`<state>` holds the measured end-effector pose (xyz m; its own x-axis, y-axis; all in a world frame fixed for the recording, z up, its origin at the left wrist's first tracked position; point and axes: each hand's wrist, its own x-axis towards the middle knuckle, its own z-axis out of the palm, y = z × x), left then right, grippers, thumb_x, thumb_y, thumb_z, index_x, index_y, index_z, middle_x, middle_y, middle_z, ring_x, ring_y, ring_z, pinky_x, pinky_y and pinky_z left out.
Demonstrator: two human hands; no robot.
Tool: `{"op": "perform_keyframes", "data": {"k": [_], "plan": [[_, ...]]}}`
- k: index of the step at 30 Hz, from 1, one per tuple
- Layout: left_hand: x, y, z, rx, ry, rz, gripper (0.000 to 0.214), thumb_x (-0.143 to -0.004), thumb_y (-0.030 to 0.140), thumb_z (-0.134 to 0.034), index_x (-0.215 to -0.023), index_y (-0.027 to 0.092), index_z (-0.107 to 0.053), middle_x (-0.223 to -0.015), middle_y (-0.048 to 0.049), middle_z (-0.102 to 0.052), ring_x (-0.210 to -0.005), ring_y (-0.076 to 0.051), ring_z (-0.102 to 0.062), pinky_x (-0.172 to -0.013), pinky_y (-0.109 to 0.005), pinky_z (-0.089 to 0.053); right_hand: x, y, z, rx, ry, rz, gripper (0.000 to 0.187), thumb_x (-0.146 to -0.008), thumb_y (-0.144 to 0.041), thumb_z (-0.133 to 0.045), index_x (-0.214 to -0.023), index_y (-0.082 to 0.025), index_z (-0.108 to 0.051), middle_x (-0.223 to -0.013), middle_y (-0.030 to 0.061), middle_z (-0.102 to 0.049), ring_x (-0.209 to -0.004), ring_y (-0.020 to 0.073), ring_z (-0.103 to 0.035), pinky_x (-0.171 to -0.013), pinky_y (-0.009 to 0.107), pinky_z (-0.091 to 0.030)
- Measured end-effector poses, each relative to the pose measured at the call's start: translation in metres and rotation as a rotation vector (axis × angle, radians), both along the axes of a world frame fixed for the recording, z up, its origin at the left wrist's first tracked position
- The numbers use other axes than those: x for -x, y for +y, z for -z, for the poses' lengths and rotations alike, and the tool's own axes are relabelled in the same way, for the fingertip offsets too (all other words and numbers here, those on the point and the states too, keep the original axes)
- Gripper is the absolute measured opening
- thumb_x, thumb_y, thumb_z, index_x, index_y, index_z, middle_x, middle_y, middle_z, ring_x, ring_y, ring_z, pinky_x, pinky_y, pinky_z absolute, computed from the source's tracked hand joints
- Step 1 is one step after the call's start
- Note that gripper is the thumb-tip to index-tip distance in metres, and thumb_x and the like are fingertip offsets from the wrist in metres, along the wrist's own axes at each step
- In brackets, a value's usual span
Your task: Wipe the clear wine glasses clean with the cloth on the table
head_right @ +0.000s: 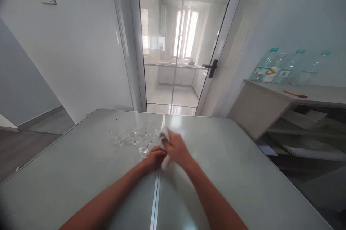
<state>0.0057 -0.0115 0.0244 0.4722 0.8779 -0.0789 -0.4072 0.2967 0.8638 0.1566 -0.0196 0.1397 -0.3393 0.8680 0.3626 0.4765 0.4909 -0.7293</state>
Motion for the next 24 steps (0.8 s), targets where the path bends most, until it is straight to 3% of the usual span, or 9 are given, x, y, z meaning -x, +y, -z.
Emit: {"op": "perform_keyframes", "data": {"k": [4,7,9,11,13,16,18,21,24], "plan": [[0.006,-0.003,-0.012,0.099,-0.152,0.152,0.038,-0.085,0.050,-0.068,-0.091,0.013,-0.066,-0.077,-0.0076,-0.069,-0.066,-0.018,-0.065,-0.062,-0.028,-0.048,-0.062,-0.001,0.009,0.141,0.182,-0.010,0.012,-0.085,-0.022,-0.051,-0.076,-0.018,-0.058,-0.074,-0.0005,-0.059,-0.071,0.0160,-0.051,-0.066,0.027,-0.040],[0.004,-0.013,-0.017,-0.030,-0.098,0.364,0.050,-0.087,0.058,-0.067,-0.109,0.014,-0.063,-0.084,-0.0118,-0.071,-0.079,-0.025,-0.071,-0.071,-0.034,-0.051,-0.077,-0.009,0.021,0.245,0.160,-0.119,0.010,-0.082,-0.021,-0.055,-0.078,-0.017,-0.064,-0.075,-0.0004,-0.063,-0.071,0.0162,-0.053,-0.067,0.027,-0.042],[0.001,-0.019,-0.016,-0.156,-0.010,0.409,0.048,-0.085,0.054,-0.072,-0.110,0.014,-0.062,-0.074,-0.0054,-0.066,-0.070,-0.021,-0.069,-0.070,-0.033,-0.051,-0.077,-0.013,0.029,0.314,0.216,-0.169,0.013,-0.082,-0.025,-0.060,-0.088,-0.017,-0.069,-0.076,0.0002,-0.066,-0.072,0.0175,-0.056,-0.068,0.028,-0.045],[0.000,-0.021,-0.012,-0.240,0.057,0.323,0.045,-0.087,0.055,-0.070,-0.105,0.014,-0.062,-0.063,0.0030,-0.055,-0.053,-0.014,-0.061,-0.063,-0.030,-0.050,-0.080,-0.012,0.037,0.362,0.388,-0.094,0.027,-0.086,-0.036,-0.062,-0.103,-0.017,-0.069,-0.078,0.0022,-0.068,-0.074,0.0196,-0.061,-0.068,0.030,-0.049],[0.000,-0.020,-0.007,-0.320,0.157,0.165,0.044,-0.091,0.056,-0.063,-0.106,0.014,-0.063,-0.059,0.0064,-0.050,-0.044,-0.010,-0.052,-0.054,-0.025,-0.046,-0.089,-0.006,0.045,0.344,0.575,0.169,0.041,-0.088,-0.050,-0.060,-0.106,-0.014,-0.069,-0.074,0.0038,-0.068,-0.071,0.0208,-0.062,-0.064,0.030,-0.050],[0.000,-0.018,-0.001,-0.510,0.416,-0.030,0.040,-0.095,0.047,-0.060,-0.117,0.014,-0.066,-0.057,0.0055,-0.054,-0.045,-0.011,-0.054,-0.051,-0.023,-0.042,-0.108,0.006,0.056,0.236,0.631,0.685,0.049,-0.083,-0.063,-0.062,-0.081,-0.014,-0.068,-0.057,0.0015,-0.059,-0.057,0.0180,-0.055,-0.050,0.026,-0.044],[0.000,-0.019,0.000,-0.648,0.589,-0.126,0.037,-0.096,0.041,-0.059,-0.122,0.016,-0.068,-0.056,0.0045,-0.057,-0.049,-0.013,-0.059,-0.057,-0.024,-0.045,-0.112,0.008,0.061,0.196,0.595,0.872,0.050,-0.081,-0.064,-0.064,-0.069,-0.016,-0.063,-0.053,-0.0002,-0.054,-0.052,0.0156,-0.049,-0.045,0.025,-0.039],[-0.002,-0.021,0.000,-0.837,0.864,-0.270,0.032,-0.095,0.037,-0.062,-0.117,0.018,-0.073,-0.060,0.0008,-0.064,-0.056,-0.015,-0.062,-0.064,-0.026,-0.046,-0.099,0.001,0.064,0.185,0.557,0.816,0.050,-0.082,-0.063,-0.064,-0.061,-0.018,-0.057,-0.051,-0.0021,-0.049,-0.049,0.0132,-0.045,-0.044,0.024,-0.036],[0.000,-0.022,-0.003,-0.922,1.034,-0.377,0.029,-0.096,0.037,-0.061,-0.114,0.018,-0.075,-0.064,-0.0019,-0.069,-0.058,-0.016,-0.062,-0.064,-0.026,-0.044,-0.079,-0.010,0.063,0.143,0.425,0.542,0.045,-0.080,-0.055,-0.071,-0.061,-0.017,-0.058,-0.053,-0.0022,-0.049,-0.051,0.0131,-0.045,-0.048,0.025,-0.038]]}}
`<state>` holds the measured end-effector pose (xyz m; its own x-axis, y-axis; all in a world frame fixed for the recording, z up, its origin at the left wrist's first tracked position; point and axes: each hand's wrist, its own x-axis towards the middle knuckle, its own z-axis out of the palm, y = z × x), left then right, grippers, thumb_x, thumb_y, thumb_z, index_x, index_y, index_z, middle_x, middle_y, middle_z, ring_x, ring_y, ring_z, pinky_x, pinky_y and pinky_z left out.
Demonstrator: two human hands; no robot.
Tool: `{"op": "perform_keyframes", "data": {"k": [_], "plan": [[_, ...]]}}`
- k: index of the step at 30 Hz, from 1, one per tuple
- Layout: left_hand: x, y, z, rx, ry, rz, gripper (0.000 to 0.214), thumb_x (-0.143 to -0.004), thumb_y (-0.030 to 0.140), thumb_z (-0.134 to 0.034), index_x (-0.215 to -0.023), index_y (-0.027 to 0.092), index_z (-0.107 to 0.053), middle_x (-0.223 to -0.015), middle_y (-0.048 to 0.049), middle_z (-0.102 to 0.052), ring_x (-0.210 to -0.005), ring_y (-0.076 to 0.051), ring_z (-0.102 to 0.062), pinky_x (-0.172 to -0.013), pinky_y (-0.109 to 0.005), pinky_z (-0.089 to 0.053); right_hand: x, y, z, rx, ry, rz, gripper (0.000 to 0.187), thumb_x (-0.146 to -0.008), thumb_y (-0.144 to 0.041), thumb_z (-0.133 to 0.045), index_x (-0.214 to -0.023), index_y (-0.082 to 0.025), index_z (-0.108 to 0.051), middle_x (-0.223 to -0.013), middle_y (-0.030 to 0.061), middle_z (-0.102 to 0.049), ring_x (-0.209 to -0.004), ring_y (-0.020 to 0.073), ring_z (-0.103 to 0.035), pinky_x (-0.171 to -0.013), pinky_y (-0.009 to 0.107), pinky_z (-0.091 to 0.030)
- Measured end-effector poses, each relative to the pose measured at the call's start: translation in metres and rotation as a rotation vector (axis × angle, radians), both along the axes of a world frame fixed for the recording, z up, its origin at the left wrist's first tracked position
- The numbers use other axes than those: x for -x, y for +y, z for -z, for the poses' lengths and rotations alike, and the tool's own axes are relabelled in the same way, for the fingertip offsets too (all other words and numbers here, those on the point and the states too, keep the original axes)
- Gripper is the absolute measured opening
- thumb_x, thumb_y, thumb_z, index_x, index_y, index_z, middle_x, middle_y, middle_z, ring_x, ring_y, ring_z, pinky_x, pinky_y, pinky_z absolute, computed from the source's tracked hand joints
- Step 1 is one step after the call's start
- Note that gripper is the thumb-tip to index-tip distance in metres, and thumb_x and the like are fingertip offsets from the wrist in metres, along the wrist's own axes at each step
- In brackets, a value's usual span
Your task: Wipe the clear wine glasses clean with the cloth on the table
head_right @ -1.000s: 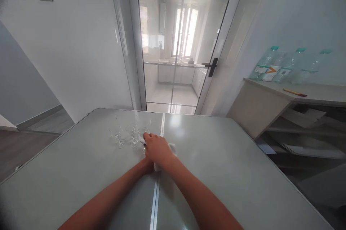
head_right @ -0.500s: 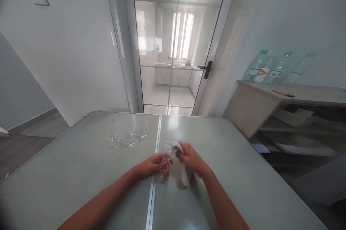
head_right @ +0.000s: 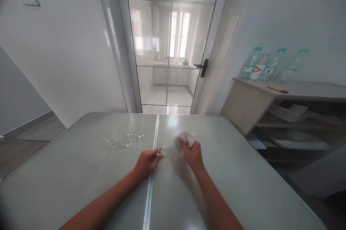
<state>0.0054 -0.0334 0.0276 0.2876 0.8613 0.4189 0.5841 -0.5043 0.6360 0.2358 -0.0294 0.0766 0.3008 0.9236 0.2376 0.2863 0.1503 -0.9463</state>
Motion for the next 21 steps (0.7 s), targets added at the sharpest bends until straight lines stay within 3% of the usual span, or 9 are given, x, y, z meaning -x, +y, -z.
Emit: {"op": "perform_keyframes", "data": {"k": [4,8,13,19,21], "plan": [[0.006,0.002,-0.002,-0.063,0.087,0.020,0.027,-0.095,0.035,-0.063,-0.114,0.019,-0.074,-0.066,-0.0017,-0.070,-0.058,-0.015,-0.063,-0.062,-0.024,-0.042,0.009,-0.008,-0.006,-0.120,-0.214,-0.413,0.028,-0.086,-0.043,-0.068,-0.075,-0.018,-0.063,-0.067,-0.0005,-0.056,-0.062,0.0155,-0.051,-0.062,0.028,-0.045],[0.009,0.004,0.000,-0.147,0.162,0.100,0.021,-0.096,0.034,-0.060,-0.105,0.020,-0.074,-0.064,-0.0012,-0.068,-0.055,-0.014,-0.060,-0.057,-0.023,-0.038,0.012,-0.015,-0.015,-0.103,-0.199,-0.745,0.023,-0.100,-0.041,-0.049,-0.095,-0.021,-0.059,-0.096,0.0033,-0.057,-0.081,0.0175,-0.054,-0.076,0.031,-0.048],[0.009,0.000,-0.001,-0.200,0.162,0.129,0.020,-0.096,0.033,-0.059,-0.095,0.018,-0.073,-0.062,-0.0012,-0.064,-0.054,-0.014,-0.056,-0.057,-0.025,-0.037,0.018,-0.021,-0.011,-0.133,-0.104,-0.706,0.024,-0.104,-0.044,-0.042,-0.105,-0.023,-0.052,-0.104,0.0045,-0.049,-0.093,0.0190,-0.051,-0.086,0.034,-0.047],[0.004,-0.004,-0.001,-0.070,0.082,0.142,0.026,-0.096,0.038,-0.059,-0.107,0.019,-0.073,-0.061,-0.0003,-0.062,-0.055,-0.014,-0.055,-0.061,-0.025,-0.040,0.013,-0.025,-0.009,-0.120,0.067,-0.672,0.025,-0.104,-0.046,-0.041,-0.111,-0.024,-0.049,-0.099,0.0041,-0.050,-0.080,0.0186,-0.050,-0.070,0.032,-0.046],[0.003,-0.004,-0.002,-0.072,0.081,0.144,0.027,-0.096,0.039,-0.058,-0.106,0.019,-0.074,-0.061,-0.0009,-0.062,-0.055,-0.014,-0.055,-0.061,-0.025,-0.040,0.011,-0.025,-0.013,-0.140,0.079,-0.647,0.027,-0.104,-0.045,-0.038,-0.113,-0.024,-0.051,-0.101,0.0055,-0.053,-0.084,0.0204,-0.053,-0.074,0.034,-0.047]]}}
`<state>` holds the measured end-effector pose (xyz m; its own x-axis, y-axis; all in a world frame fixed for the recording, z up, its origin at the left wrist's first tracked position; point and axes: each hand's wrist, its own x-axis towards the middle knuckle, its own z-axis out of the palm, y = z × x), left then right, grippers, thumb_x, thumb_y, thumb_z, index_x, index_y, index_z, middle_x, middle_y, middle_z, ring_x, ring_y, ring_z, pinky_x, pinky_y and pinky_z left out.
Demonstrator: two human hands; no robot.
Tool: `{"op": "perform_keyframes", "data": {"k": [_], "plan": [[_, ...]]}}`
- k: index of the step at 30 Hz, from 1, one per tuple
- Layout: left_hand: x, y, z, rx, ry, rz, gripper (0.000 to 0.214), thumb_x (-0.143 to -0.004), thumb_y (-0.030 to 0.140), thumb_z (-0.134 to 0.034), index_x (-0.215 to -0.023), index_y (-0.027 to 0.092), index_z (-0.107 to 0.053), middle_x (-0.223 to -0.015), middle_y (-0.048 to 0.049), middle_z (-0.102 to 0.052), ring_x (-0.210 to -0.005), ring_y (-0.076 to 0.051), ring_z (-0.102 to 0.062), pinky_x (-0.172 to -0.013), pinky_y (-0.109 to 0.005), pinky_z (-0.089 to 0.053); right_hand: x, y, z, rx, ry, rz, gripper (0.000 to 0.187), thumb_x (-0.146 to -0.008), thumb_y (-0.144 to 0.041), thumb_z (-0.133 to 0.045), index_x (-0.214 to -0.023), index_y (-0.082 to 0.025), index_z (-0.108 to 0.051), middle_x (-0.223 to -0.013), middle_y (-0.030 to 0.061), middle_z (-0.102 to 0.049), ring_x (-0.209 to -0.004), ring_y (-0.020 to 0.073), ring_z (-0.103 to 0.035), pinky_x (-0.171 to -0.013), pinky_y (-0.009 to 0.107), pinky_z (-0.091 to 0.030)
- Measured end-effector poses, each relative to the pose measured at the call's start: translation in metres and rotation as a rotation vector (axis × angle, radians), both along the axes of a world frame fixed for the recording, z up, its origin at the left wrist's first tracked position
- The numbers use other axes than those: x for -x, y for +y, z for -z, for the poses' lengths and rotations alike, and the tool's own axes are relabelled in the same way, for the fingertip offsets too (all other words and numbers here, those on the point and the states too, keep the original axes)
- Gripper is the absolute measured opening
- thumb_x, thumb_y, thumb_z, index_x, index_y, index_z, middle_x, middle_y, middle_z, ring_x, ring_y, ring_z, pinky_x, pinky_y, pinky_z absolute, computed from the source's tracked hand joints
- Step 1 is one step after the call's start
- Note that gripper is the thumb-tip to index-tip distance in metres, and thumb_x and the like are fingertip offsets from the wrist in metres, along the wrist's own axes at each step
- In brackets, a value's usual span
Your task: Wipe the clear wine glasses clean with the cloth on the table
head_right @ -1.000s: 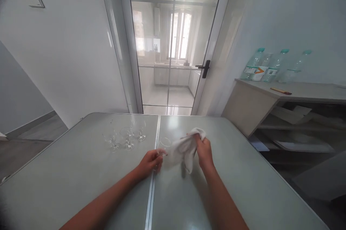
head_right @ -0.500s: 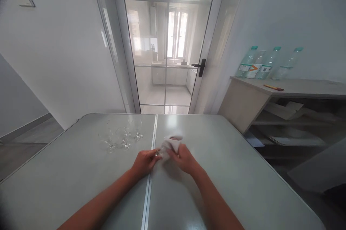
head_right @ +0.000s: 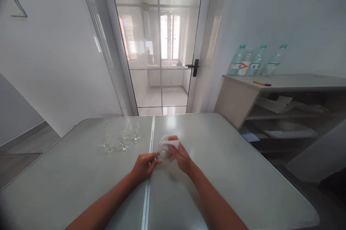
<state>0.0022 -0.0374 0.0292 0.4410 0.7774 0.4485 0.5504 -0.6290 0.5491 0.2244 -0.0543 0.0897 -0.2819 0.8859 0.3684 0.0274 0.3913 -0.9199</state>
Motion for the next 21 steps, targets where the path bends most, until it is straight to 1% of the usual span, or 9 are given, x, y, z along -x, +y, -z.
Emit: {"op": "perform_keyframes", "data": {"k": [4,6,8,11,13,15,18,20,21], "plan": [[0.001,0.001,0.000,-0.069,0.057,-0.019,0.024,-0.097,0.036,-0.055,-0.098,0.020,-0.074,-0.061,-0.0028,-0.063,-0.054,-0.015,-0.054,-0.058,-0.026,-0.036,0.004,0.000,-0.010,-0.109,-0.198,0.013,0.027,-0.103,-0.044,-0.044,-0.116,-0.024,-0.056,-0.107,0.0066,-0.058,-0.098,0.0241,-0.054,-0.090,0.039,-0.044],[0.002,0.002,0.001,-0.111,0.075,-0.054,0.024,-0.097,0.035,-0.056,-0.100,0.020,-0.074,-0.062,-0.0039,-0.065,-0.055,-0.016,-0.056,-0.058,-0.027,-0.036,0.008,0.000,-0.014,-0.103,-0.261,0.018,0.027,-0.103,-0.045,-0.044,-0.115,-0.025,-0.057,-0.105,0.0056,-0.059,-0.096,0.0233,-0.053,-0.091,0.038,-0.043],[0.002,0.004,0.002,-0.119,0.083,-0.095,0.024,-0.096,0.036,-0.057,-0.099,0.020,-0.074,-0.063,-0.0046,-0.066,-0.057,-0.018,-0.058,-0.058,-0.027,-0.036,0.013,0.000,-0.014,-0.038,-0.220,-0.001,0.030,-0.104,-0.047,-0.041,-0.114,-0.024,-0.058,-0.102,0.0042,-0.059,-0.089,0.0206,-0.053,-0.084,0.035,-0.044],[0.002,0.007,0.004,-0.071,0.069,-0.108,0.023,-0.096,0.037,-0.058,-0.096,0.020,-0.074,-0.064,-0.0044,-0.068,-0.058,-0.018,-0.061,-0.059,-0.026,-0.038,0.014,0.002,-0.010,0.065,-0.067,-0.035,0.034,-0.104,-0.050,-0.040,-0.112,-0.023,-0.058,-0.098,0.0027,-0.056,-0.081,0.0173,-0.051,-0.075,0.030,-0.044],[0.002,0.008,0.004,-0.045,0.048,-0.077,0.023,-0.096,0.037,-0.058,-0.100,0.021,-0.074,-0.068,-0.0046,-0.069,-0.060,-0.018,-0.062,-0.061,-0.026,-0.039,0.011,0.003,-0.007,0.092,0.031,-0.002,0.035,-0.103,-0.052,-0.041,-0.116,-0.023,-0.058,-0.102,0.0034,-0.057,-0.086,0.0178,-0.052,-0.078,0.029,-0.045],[0.002,0.008,0.004,-0.041,0.035,-0.042,0.023,-0.097,0.036,-0.058,-0.104,0.021,-0.074,-0.068,-0.0045,-0.069,-0.060,-0.017,-0.062,-0.061,-0.025,-0.040,0.008,0.004,-0.005,0.095,0.057,0.029,0.038,-0.103,-0.052,-0.040,-0.123,-0.024,-0.057,-0.107,0.0045,-0.058,-0.091,0.0192,-0.055,-0.081,0.030,-0.047],[0.001,0.007,0.004,-0.072,0.052,-0.016,0.022,-0.096,0.034,-0.058,-0.101,0.021,-0.075,-0.062,-0.0034,-0.065,-0.055,-0.017,-0.059,-0.058,-0.026,-0.037,0.006,0.003,-0.006,0.053,-0.116,-0.006,0.043,-0.103,-0.053,-0.042,-0.132,-0.024,-0.056,-0.109,0.0056,-0.061,-0.095,0.0212,-0.056,-0.086,0.033,-0.047],[0.001,0.007,0.004,-0.097,0.065,-0.035,0.020,-0.095,0.034,-0.059,-0.096,0.021,-0.074,-0.060,-0.0034,-0.063,-0.054,-0.017,-0.057,-0.058,-0.026,-0.035,0.007,0.002,-0.007,0.045,-0.236,-0.024,0.044,-0.103,-0.052,-0.043,-0.135,-0.025,-0.056,-0.110,0.0055,-0.062,-0.096,0.0214,-0.057,-0.091,0.035,-0.045],[0.001,0.006,0.004,-0.099,0.067,-0.050,0.020,-0.095,0.034,-0.059,-0.093,0.020,-0.074,-0.060,-0.0037,-0.063,-0.054,-0.017,-0.057,-0.058,-0.026,-0.035,0.008,0.002,-0.007,0.059,-0.252,-0.022,0.045,-0.103,-0.052,-0.042,-0.136,-0.025,-0.056,-0.110,0.0053,-0.063,-0.096,0.0211,-0.057,-0.091,0.036,-0.045]]}}
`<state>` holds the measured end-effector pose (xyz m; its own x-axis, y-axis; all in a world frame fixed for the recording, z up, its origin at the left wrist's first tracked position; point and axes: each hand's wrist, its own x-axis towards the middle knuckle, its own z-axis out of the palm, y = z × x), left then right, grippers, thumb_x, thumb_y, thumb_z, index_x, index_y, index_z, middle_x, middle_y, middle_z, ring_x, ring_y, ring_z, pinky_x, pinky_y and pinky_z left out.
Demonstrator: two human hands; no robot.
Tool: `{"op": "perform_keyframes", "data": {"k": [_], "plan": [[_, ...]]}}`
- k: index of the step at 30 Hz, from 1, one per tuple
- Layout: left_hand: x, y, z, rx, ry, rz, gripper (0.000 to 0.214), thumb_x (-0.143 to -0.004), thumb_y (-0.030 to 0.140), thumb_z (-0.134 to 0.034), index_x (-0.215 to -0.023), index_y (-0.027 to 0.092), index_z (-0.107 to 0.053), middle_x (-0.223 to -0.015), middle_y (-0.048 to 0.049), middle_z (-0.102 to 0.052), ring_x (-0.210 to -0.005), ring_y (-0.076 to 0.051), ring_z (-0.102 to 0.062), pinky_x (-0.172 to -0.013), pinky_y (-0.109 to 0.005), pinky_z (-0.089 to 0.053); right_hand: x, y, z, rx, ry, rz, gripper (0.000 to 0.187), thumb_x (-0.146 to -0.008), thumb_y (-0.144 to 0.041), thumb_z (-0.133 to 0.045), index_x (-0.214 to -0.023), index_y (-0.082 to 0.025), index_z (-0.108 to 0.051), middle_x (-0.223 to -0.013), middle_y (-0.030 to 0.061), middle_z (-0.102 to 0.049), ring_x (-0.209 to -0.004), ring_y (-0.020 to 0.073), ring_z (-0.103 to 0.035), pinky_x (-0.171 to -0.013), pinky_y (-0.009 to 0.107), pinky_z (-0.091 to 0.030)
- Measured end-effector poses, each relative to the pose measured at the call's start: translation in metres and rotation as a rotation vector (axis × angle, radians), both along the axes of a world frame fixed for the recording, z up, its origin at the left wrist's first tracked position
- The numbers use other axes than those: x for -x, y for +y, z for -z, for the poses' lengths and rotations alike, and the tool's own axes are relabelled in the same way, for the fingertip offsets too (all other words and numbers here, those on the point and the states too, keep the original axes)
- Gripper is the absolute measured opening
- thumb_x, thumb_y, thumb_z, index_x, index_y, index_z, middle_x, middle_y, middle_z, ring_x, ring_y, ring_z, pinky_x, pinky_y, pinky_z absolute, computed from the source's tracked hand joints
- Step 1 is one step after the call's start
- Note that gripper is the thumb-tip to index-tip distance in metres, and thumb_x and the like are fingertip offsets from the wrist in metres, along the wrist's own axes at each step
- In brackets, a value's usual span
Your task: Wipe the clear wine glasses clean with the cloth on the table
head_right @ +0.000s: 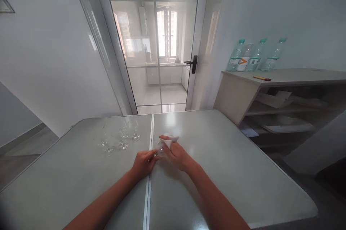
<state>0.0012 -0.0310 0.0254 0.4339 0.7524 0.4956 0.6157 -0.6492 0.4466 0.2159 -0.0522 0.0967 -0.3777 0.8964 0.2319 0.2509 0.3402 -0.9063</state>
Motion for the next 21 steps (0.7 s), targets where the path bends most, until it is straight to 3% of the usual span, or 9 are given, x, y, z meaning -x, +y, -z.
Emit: {"op": "perform_keyframes", "data": {"k": [4,8,14,18,21], "plan": [[0.0005,0.0008,0.0000,0.044,-0.007,-0.027,0.022,-0.095,0.037,-0.060,-0.091,0.020,-0.073,-0.062,-0.0032,-0.064,-0.055,-0.016,-0.057,-0.058,-0.026,-0.035,0.0024,0.0012,0.0011,0.054,0.134,0.023,0.045,-0.103,-0.056,-0.041,-0.125,-0.024,-0.063,-0.115,0.0056,-0.062,-0.096,0.0208,-0.057,-0.089,0.034,-0.047],[-0.0005,0.0015,-0.0001,0.070,-0.031,0.014,0.023,-0.096,0.039,-0.059,-0.094,0.021,-0.073,-0.060,-0.0011,-0.061,-0.054,-0.015,-0.055,-0.058,-0.025,-0.036,-0.0002,0.0021,-0.0005,0.084,0.253,0.053,0.045,-0.101,-0.057,-0.042,-0.119,-0.022,-0.064,-0.104,0.0048,-0.063,-0.091,0.0199,-0.057,-0.083,0.032,-0.048],[0.0005,0.0009,-0.0037,0.028,-0.017,0.023,0.026,-0.097,0.036,-0.055,-0.086,0.020,-0.072,-0.060,-0.0021,-0.060,-0.053,-0.015,-0.051,-0.057,-0.026,-0.033,0.0048,-0.0022,-0.0047,0.007,0.115,-0.018,0.041,-0.104,-0.051,-0.041,-0.129,-0.024,-0.060,-0.114,0.0050,-0.062,-0.098,0.0202,-0.055,-0.089,0.033,-0.044],[0.0029,0.0018,-0.0062,0.077,-0.041,0.071,0.026,-0.096,0.039,-0.057,-0.090,0.021,-0.075,-0.059,-0.0008,-0.059,-0.053,-0.014,-0.050,-0.059,-0.025,-0.035,0.0055,-0.0021,-0.0056,0.033,0.088,-0.075,0.041,-0.105,-0.052,-0.037,-0.119,-0.023,-0.061,-0.095,0.0024,-0.058,-0.084,0.0177,-0.051,-0.078,0.031,-0.043],[0.0043,0.0035,-0.0072,0.144,-0.087,0.088,0.028,-0.094,0.044,-0.060,-0.093,0.020,-0.076,-0.057,0.0020,-0.054,-0.053,-0.012,-0.046,-0.060,-0.024,-0.036,0.0055,-0.0011,-0.0052,0.014,0.056,-0.074,0.038,-0.104,-0.052,-0.039,-0.112,-0.022,-0.062,-0.093,0.0021,-0.055,-0.083,0.0174,-0.049,-0.076,0.030,-0.043]]}}
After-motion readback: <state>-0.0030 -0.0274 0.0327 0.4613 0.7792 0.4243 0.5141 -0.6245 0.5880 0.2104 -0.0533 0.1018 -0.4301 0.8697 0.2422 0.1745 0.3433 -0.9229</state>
